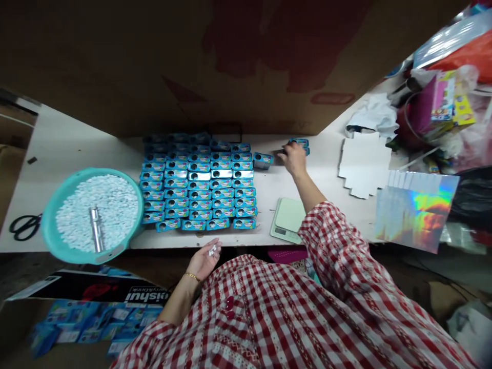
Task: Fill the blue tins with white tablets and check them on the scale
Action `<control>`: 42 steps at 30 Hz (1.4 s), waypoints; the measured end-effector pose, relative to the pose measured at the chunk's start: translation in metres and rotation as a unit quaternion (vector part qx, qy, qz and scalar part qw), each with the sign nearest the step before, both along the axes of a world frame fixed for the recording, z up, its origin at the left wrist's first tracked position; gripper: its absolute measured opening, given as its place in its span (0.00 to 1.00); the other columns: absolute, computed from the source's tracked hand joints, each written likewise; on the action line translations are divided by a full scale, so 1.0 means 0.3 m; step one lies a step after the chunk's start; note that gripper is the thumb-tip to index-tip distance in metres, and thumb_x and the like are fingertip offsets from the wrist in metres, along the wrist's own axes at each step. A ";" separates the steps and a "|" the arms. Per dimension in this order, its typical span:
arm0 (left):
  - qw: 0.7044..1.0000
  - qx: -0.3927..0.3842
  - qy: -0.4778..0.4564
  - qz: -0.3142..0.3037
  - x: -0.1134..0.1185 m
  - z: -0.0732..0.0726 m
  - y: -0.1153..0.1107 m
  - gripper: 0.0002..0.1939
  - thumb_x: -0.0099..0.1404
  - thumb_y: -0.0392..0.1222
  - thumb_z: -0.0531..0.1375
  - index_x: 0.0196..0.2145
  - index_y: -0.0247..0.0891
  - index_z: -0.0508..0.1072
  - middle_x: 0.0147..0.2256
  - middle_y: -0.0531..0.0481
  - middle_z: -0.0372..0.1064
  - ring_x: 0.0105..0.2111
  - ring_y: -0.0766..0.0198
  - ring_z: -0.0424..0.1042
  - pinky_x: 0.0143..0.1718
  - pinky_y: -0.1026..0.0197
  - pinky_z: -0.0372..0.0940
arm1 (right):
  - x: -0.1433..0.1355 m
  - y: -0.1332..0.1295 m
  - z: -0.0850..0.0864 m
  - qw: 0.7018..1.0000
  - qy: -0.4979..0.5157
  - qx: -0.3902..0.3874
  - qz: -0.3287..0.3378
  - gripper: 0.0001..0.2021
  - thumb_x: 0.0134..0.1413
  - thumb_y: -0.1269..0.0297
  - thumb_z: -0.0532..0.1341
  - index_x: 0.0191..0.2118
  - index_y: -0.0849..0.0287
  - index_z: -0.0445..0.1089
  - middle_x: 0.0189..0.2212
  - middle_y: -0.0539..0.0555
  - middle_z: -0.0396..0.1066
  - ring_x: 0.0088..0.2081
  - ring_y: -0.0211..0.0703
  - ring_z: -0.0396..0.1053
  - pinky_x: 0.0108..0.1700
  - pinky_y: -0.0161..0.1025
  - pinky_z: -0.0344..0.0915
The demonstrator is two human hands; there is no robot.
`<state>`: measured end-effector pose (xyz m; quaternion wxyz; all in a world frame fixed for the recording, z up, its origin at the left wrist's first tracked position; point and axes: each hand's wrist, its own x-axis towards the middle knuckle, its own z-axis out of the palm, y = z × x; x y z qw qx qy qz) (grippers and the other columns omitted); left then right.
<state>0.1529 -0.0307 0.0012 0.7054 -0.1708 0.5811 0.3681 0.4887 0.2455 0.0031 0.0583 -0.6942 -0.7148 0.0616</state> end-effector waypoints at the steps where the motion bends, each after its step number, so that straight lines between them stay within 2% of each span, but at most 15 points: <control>1: 1.000 -0.002 0.001 0.000 0.002 -0.001 0.001 0.11 0.61 0.24 0.50 0.37 0.28 0.70 0.29 0.42 0.72 0.25 0.68 0.72 0.23 0.70 0.67 | 0.042 -0.009 -0.001 0.999 -0.026 0.015 -0.024 0.17 0.57 0.61 0.55 0.50 0.59 0.68 0.52 0.62 0.63 0.51 0.55 0.57 0.48 0.47 0.57; 3: 1.000 -0.006 -0.002 -0.007 0.012 0.002 0.008 0.12 0.61 0.23 0.50 0.36 0.28 0.70 0.29 0.42 0.72 0.24 0.68 0.71 0.22 0.70 0.67 | 0.114 -0.019 -0.014 0.997 -0.068 0.020 -0.038 0.15 0.58 0.63 0.53 0.47 0.58 0.71 0.54 0.62 0.61 0.50 0.56 0.56 0.46 0.48 0.56; 7: 0.999 0.009 -0.010 -0.029 0.049 0.025 0.031 0.11 0.60 0.23 0.50 0.34 0.28 0.72 0.28 0.42 0.72 0.24 0.69 0.71 0.22 0.70 0.66 | 0.180 -0.054 -0.040 0.992 -0.127 0.019 0.010 0.15 0.60 0.68 0.48 0.41 0.58 0.72 0.55 0.59 0.60 0.51 0.54 0.54 0.46 0.47 0.54; 9: 0.998 0.025 -0.023 -0.043 0.073 0.042 0.040 0.11 0.60 0.23 0.51 0.33 0.28 0.72 0.28 0.42 0.72 0.24 0.69 0.71 0.22 0.70 0.66 | 0.183 -0.122 -0.024 0.988 -0.149 0.016 0.035 0.16 0.60 0.71 0.47 0.41 0.58 0.72 0.52 0.59 0.63 0.49 0.52 0.56 0.47 0.47 0.52; 12: 0.994 0.049 -0.061 -0.081 0.116 0.068 0.047 0.11 0.60 0.24 0.52 0.33 0.27 0.73 0.29 0.41 0.73 0.25 0.68 0.71 0.24 0.70 0.66 | 0.165 -0.315 0.043 0.983 -0.155 0.007 0.093 0.15 0.60 0.71 0.47 0.43 0.57 0.70 0.47 0.59 0.66 0.43 0.49 0.58 0.46 0.45 0.52; 15: 0.986 0.060 -0.103 -0.120 0.171 0.090 0.056 0.10 0.62 0.28 0.52 0.33 0.27 0.74 0.29 0.40 0.73 0.27 0.66 0.72 0.26 0.67 0.67 | 0.129 -0.545 0.108 0.976 -0.139 0.003 0.169 0.13 0.59 0.69 0.49 0.41 0.56 0.71 0.47 0.59 0.66 0.41 0.50 0.58 0.43 0.44 0.53; 18: 0.978 0.054 -0.136 -0.146 0.227 0.107 0.075 0.11 0.63 0.30 0.51 0.34 0.26 0.74 0.31 0.39 0.74 0.29 0.64 0.73 0.31 0.64 0.69 | 0.087 -0.707 0.127 0.976 -0.117 -0.019 0.185 0.11 0.57 0.70 0.52 0.39 0.55 0.71 0.44 0.61 0.67 0.39 0.51 0.59 0.40 0.45 0.55; 22: 0.975 0.052 -0.147 -0.158 0.283 0.118 0.096 0.12 0.64 0.34 0.52 0.39 0.24 0.74 0.32 0.37 0.74 0.32 0.62 0.74 0.36 0.62 0.69 | 0.001 -0.817 0.113 0.988 -0.049 -0.013 0.145 0.10 0.57 0.69 0.54 0.41 0.55 0.71 0.46 0.61 0.67 0.43 0.52 0.60 0.44 0.48 0.58; 24: 0.975 0.054 -0.146 -0.158 0.302 0.117 0.096 0.14 0.66 0.37 0.51 0.41 0.24 0.73 0.32 0.37 0.74 0.33 0.61 0.74 0.38 0.61 0.69 | -0.086 -0.868 0.110 0.992 0.008 0.007 0.125 0.11 0.59 0.66 0.54 0.45 0.58 0.70 0.49 0.62 0.66 0.46 0.53 0.60 0.47 0.49 0.58; 26: 0.976 0.051 -0.142 -0.158 0.313 0.112 0.089 0.16 0.67 0.38 0.50 0.41 0.25 0.73 0.31 0.39 0.74 0.31 0.63 0.74 0.37 0.62 0.69 | -0.200 -0.919 0.106 0.984 0.079 -0.018 0.158 0.13 0.59 0.66 0.54 0.48 0.60 0.68 0.46 0.62 0.67 0.44 0.50 0.61 0.45 0.46 0.61; 28: 0.977 0.039 -0.135 -0.163 0.316 0.108 0.075 0.17 0.69 0.40 0.48 0.41 0.27 0.73 0.29 0.43 0.74 0.28 0.66 0.73 0.34 0.65 0.68 | -0.315 -0.962 0.097 0.964 0.126 -0.069 0.223 0.15 0.58 0.68 0.55 0.51 0.61 0.66 0.45 0.62 0.68 0.43 0.49 0.62 0.42 0.45 0.63; 31: 0.977 0.024 -0.126 -0.170 0.308 0.106 0.049 0.21 0.70 0.44 0.45 0.41 0.28 0.72 0.29 0.44 0.73 0.27 0.68 0.72 0.32 0.68 0.67 | -0.415 -0.999 0.072 0.955 0.150 -0.118 0.229 0.16 0.58 0.71 0.54 0.52 0.64 0.64 0.45 0.63 0.67 0.44 0.49 0.62 0.43 0.46 0.65; 35: 0.972 0.037 -0.138 -0.186 0.299 0.110 0.019 0.22 0.70 0.47 0.44 0.38 0.29 0.73 0.30 0.43 0.72 0.29 0.66 0.72 0.35 0.64 0.68 | -0.401 -1.012 0.043 0.939 0.191 -0.131 0.252 0.12 0.59 0.71 0.54 0.48 0.63 0.67 0.43 0.61 0.67 0.44 0.46 0.62 0.44 0.44 0.65; 39: 0.974 0.049 -0.121 -0.187 0.300 0.111 0.012 0.17 0.68 0.43 0.49 0.33 0.29 0.73 0.28 0.44 0.72 0.29 0.65 0.72 0.36 0.63 0.68 | -0.353 -1.001 0.039 0.941 0.227 -0.112 0.224 0.12 0.60 0.69 0.54 0.49 0.60 0.66 0.40 0.57 0.67 0.42 0.43 0.63 0.43 0.39 0.64; 42: 0.977 0.046 -0.105 -0.181 0.304 0.111 0.016 0.15 0.68 0.39 0.48 0.34 0.28 0.72 0.28 0.44 0.72 0.30 0.65 0.73 0.37 0.62 0.69 | -0.341 -0.993 0.039 0.936 0.248 -0.119 0.221 0.13 0.59 0.70 0.55 0.49 0.58 0.66 0.41 0.55 0.68 0.42 0.42 0.63 0.43 0.38 0.64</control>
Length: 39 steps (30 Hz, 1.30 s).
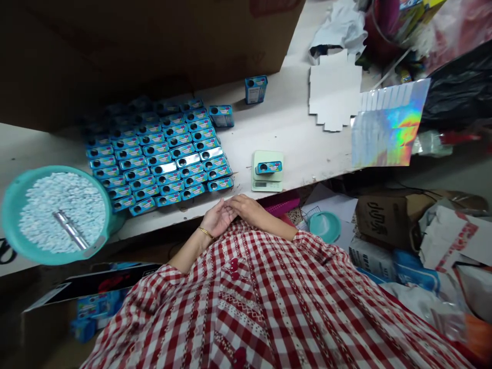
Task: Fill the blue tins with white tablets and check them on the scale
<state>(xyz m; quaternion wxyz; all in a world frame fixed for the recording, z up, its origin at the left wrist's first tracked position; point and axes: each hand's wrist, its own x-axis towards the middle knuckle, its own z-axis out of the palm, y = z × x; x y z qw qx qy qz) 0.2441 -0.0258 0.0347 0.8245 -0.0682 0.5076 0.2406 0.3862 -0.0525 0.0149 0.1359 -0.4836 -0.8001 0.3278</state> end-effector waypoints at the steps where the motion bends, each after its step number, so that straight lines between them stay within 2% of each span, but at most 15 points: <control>1: 1.000 -0.001 0.003 0.000 0.003 0.000 0.001 0.15 0.68 0.38 0.48 0.34 0.28 0.72 0.28 0.44 0.72 0.30 0.65 0.73 0.38 0.61 0.69 | 0.002 0.001 -0.001 1.000 0.001 -0.003 0.000 0.13 0.59 0.71 0.55 0.49 0.58 0.66 0.41 0.55 0.68 0.42 0.42 0.64 0.44 0.38 0.64; 7: 1.000 -0.007 0.000 0.005 0.055 -0.003 0.018 0.12 0.66 0.33 0.49 0.39 0.29 0.72 0.28 0.45 0.73 0.31 0.65 0.74 0.42 0.60 0.69 | 0.056 0.017 0.009 0.997 0.043 -0.003 -0.066 0.10 0.59 0.72 0.53 0.42 0.59 0.71 0.35 0.55 0.71 0.39 0.41 0.66 0.43 0.39 0.65; 10: 1.000 0.010 -0.025 0.011 0.099 0.006 0.051 0.13 0.66 0.34 0.49 0.40 0.27 0.72 0.32 0.41 0.74 0.37 0.62 0.74 0.44 0.60 0.68 | 0.139 0.063 0.030 0.988 0.069 0.046 -0.133 0.12 0.59 0.72 0.52 0.42 0.58 0.71 0.38 0.55 0.71 0.41 0.41 0.67 0.46 0.39 0.65; 13: 0.999 0.031 -0.040 -0.001 0.132 0.015 0.085 0.14 0.66 0.36 0.50 0.40 0.26 0.72 0.38 0.36 0.74 0.43 0.58 0.73 0.46 0.59 0.68 | 0.239 0.128 0.049 0.978 0.029 0.070 -0.194 0.12 0.58 0.73 0.52 0.42 0.59 0.71 0.39 0.57 0.72 0.44 0.43 0.67 0.48 0.40 0.64; 17: 0.999 0.031 -0.028 0.001 0.137 0.010 0.091 0.13 0.65 0.35 0.52 0.40 0.25 0.72 0.39 0.34 0.73 0.44 0.56 0.73 0.46 0.58 0.67 | 0.323 0.187 0.047 0.977 -0.050 0.045 -0.200 0.13 0.58 0.72 0.52 0.43 0.59 0.72 0.41 0.58 0.71 0.45 0.45 0.67 0.49 0.42 0.64; 23: 1.000 0.023 -0.002 -0.003 0.101 -0.009 0.059 0.12 0.63 0.35 0.54 0.40 0.26 0.73 0.37 0.35 0.73 0.40 0.58 0.74 0.45 0.58 0.67 | 0.344 0.192 0.026 0.976 -0.065 0.052 -0.202 0.13 0.58 0.70 0.52 0.43 0.58 0.72 0.44 0.57 0.71 0.47 0.46 0.66 0.50 0.43 0.63; 27: 0.998 0.053 0.017 0.009 0.046 0.010 0.061 0.11 0.62 0.33 0.54 0.39 0.27 0.73 0.36 0.37 0.74 0.39 0.59 0.75 0.44 0.59 0.68 | 0.366 0.182 0.028 0.973 -0.012 0.054 -0.225 0.14 0.57 0.72 0.51 0.44 0.57 0.71 0.45 0.56 0.72 0.47 0.43 0.68 0.51 0.41 0.64; 31: 0.992 0.102 0.061 0.041 -0.053 0.039 0.084 0.10 0.63 0.33 0.54 0.37 0.28 0.74 0.36 0.39 0.75 0.38 0.61 0.75 0.42 0.61 0.69 | 0.380 0.177 0.033 0.959 0.019 0.050 -0.277 0.14 0.56 0.71 0.51 0.42 0.58 0.71 0.42 0.55 0.74 0.46 0.42 0.70 0.50 0.42 0.66; 36: 0.976 0.142 0.134 0.098 -0.229 0.057 0.113 0.08 0.61 0.33 0.55 0.35 0.31 0.73 0.33 0.43 0.75 0.35 0.64 0.75 0.39 0.63 0.69 | 0.371 0.174 0.050 0.955 0.007 0.053 -0.292 0.13 0.56 0.69 0.51 0.42 0.58 0.71 0.43 0.56 0.74 0.47 0.44 0.70 0.51 0.45 0.66; 39: 0.946 0.201 0.211 0.142 -0.369 0.043 0.131 0.07 0.59 0.33 0.56 0.34 0.34 0.73 0.30 0.47 0.74 0.32 0.67 0.74 0.36 0.65 0.69 | 0.377 0.168 0.064 0.941 -0.027 0.095 -0.323 0.13 0.57 0.67 0.51 0.42 0.58 0.71 0.43 0.57 0.74 0.46 0.44 0.71 0.50 0.44 0.66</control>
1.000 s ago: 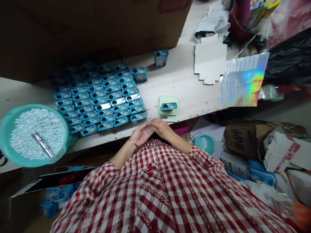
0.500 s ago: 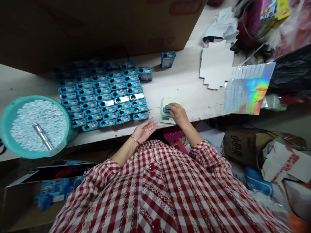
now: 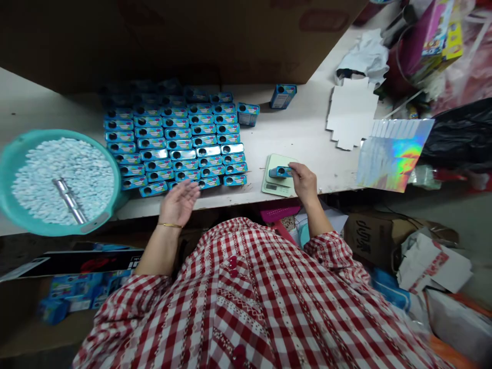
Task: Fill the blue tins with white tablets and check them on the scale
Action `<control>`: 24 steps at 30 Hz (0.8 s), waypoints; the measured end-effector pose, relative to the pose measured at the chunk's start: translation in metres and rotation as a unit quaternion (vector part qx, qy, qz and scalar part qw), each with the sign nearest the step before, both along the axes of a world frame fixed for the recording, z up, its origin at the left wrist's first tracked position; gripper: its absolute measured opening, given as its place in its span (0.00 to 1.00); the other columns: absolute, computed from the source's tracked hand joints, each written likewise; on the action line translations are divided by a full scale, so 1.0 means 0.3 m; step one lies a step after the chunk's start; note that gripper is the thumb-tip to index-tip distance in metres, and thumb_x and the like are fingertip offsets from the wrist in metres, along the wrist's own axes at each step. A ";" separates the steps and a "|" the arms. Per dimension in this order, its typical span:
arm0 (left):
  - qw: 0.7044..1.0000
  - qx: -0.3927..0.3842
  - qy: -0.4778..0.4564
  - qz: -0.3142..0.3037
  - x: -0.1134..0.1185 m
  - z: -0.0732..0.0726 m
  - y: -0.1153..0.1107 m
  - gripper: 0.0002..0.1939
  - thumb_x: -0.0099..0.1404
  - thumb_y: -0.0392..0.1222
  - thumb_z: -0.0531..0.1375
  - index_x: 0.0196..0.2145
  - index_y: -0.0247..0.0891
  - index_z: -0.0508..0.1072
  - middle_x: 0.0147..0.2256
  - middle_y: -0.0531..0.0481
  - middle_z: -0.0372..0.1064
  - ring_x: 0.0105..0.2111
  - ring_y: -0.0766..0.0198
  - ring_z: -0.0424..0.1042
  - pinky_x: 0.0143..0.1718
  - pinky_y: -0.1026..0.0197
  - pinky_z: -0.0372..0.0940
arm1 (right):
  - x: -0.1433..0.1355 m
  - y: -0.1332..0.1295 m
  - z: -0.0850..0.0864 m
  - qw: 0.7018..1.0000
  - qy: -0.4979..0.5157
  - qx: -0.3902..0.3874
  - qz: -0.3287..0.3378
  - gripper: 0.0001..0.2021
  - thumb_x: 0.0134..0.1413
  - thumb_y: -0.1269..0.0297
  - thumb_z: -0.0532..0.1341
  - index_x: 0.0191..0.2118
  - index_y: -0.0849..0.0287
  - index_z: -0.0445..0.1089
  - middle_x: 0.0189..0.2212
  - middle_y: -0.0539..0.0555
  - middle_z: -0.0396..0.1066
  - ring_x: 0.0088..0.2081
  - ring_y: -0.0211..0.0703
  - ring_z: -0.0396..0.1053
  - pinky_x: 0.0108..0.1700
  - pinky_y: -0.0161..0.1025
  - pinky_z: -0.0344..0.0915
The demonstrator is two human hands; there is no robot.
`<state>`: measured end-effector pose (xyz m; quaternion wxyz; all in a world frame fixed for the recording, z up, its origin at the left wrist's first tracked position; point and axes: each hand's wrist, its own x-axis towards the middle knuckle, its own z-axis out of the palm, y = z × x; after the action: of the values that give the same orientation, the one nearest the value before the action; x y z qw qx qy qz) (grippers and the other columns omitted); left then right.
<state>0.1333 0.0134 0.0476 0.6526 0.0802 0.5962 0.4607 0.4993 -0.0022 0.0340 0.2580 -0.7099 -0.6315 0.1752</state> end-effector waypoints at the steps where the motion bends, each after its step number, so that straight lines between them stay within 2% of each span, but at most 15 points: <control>1: 0.999 0.024 0.043 0.023 -0.053 -0.012 0.008 0.06 0.58 0.33 0.57 0.34 0.35 0.73 0.29 0.49 0.74 0.30 0.68 0.73 0.35 0.66 0.69 | 0.004 -0.006 0.004 1.000 -0.012 0.011 -0.016 0.13 0.57 0.66 0.51 0.42 0.58 0.71 0.42 0.58 0.74 0.45 0.44 0.71 0.49 0.44 0.67; 4: 0.974 0.077 0.197 0.088 -0.224 -0.061 0.035 0.08 0.57 0.34 0.58 0.36 0.37 0.72 0.29 0.52 0.73 0.29 0.72 0.71 0.36 0.68 0.67 | 0.007 -0.042 0.010 0.999 -0.022 0.030 -0.036 0.13 0.58 0.63 0.51 0.40 0.57 0.72 0.38 0.58 0.75 0.41 0.45 0.72 0.44 0.44 0.69; 6: 0.939 0.082 0.319 0.095 -0.341 -0.092 0.055 0.11 0.57 0.35 0.59 0.40 0.36 0.71 0.35 0.49 0.73 0.36 0.69 0.72 0.43 0.66 0.66 | -0.011 -0.077 0.007 0.999 -0.025 0.040 -0.022 0.13 0.58 0.61 0.51 0.38 0.57 0.73 0.37 0.58 0.75 0.40 0.45 0.73 0.43 0.44 0.69; 9: 0.875 0.055 0.482 0.009 -0.515 -0.127 0.092 0.18 0.58 0.36 0.58 0.47 0.31 0.69 0.49 0.40 0.69 0.50 0.59 0.67 0.54 0.59 0.59 | -0.061 -0.122 -0.015 0.995 -0.051 0.079 -0.028 0.13 0.56 0.58 0.54 0.37 0.58 0.74 0.35 0.58 0.76 0.38 0.46 0.73 0.43 0.43 0.68; 11: 0.835 0.011 0.547 -0.057 -0.617 -0.147 0.124 0.23 0.59 0.37 0.56 0.53 0.30 0.65 0.55 0.36 0.62 0.57 0.54 0.60 0.58 0.55 0.53 | -0.101 -0.142 -0.033 0.995 -0.065 0.081 -0.012 0.14 0.56 0.58 0.54 0.37 0.59 0.74 0.35 0.57 0.76 0.38 0.46 0.74 0.41 0.41 0.68; 14: 0.794 -0.038 0.585 -0.163 -0.718 -0.183 0.167 0.29 0.60 0.39 0.56 0.59 0.28 0.57 0.60 0.31 0.53 0.61 0.50 0.52 0.61 0.51 0.47 | -0.161 -0.169 -0.037 0.994 -0.086 0.069 0.012 0.15 0.57 0.57 0.53 0.38 0.58 0.75 0.35 0.56 0.76 0.35 0.46 0.74 0.36 0.39 0.68; 16: 0.775 -0.066 0.590 -0.217 -0.750 -0.209 0.187 0.31 0.59 0.43 0.58 0.58 0.30 0.58 0.62 0.30 0.48 0.62 0.46 0.48 0.60 0.46 0.46 | -0.194 -0.188 -0.026 0.994 -0.096 0.055 0.016 0.16 0.57 0.55 0.53 0.38 0.57 0.75 0.35 0.55 0.77 0.33 0.46 0.74 0.33 0.38 0.68; 18: 0.775 -0.076 0.586 -0.225 -0.762 -0.231 0.203 0.29 0.57 0.46 0.60 0.54 0.33 0.62 0.61 0.31 0.48 0.62 0.43 0.49 0.59 0.44 0.47 | -0.220 -0.204 -0.011 0.993 -0.105 0.048 0.018 0.17 0.57 0.54 0.53 0.38 0.56 0.75 0.34 0.55 0.77 0.33 0.45 0.74 0.33 0.38 0.68; 20: 0.804 -0.058 0.563 -0.183 -0.765 -0.241 0.215 0.22 0.55 0.44 0.62 0.46 0.34 0.68 0.58 0.33 0.53 0.58 0.45 0.56 0.58 0.47 0.50 | -0.244 -0.215 0.002 0.993 -0.109 0.046 0.021 0.16 0.57 0.55 0.53 0.38 0.57 0.75 0.34 0.55 0.77 0.34 0.45 0.75 0.34 0.38 0.69; 22: 0.841 -0.034 0.523 -0.131 -0.762 -0.232 0.225 0.13 0.53 0.39 0.63 0.37 0.35 0.70 0.51 0.38 0.61 0.52 0.50 0.63 0.55 0.51 0.53 | -0.272 -0.223 0.014 0.994 -0.100 0.043 0.027 0.15 0.58 0.58 0.53 0.38 0.58 0.74 0.35 0.56 0.77 0.35 0.45 0.75 0.37 0.38 0.70; 24: 0.856 -0.026 0.503 -0.115 -0.757 -0.205 0.229 0.06 0.53 0.35 0.60 0.31 0.36 0.67 0.43 0.41 0.65 0.50 0.53 0.63 0.54 0.52 0.55 | -0.304 -0.230 0.025 0.996 -0.081 0.036 0.030 0.13 0.58 0.61 0.53 0.37 0.59 0.74 0.35 0.56 0.77 0.36 0.43 0.75 0.40 0.38 0.70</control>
<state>-0.0939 0.0821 -0.0138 0.3140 0.3519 0.8413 0.2642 0.4081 -0.0712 0.0414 0.2264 -0.6927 -0.6772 0.1017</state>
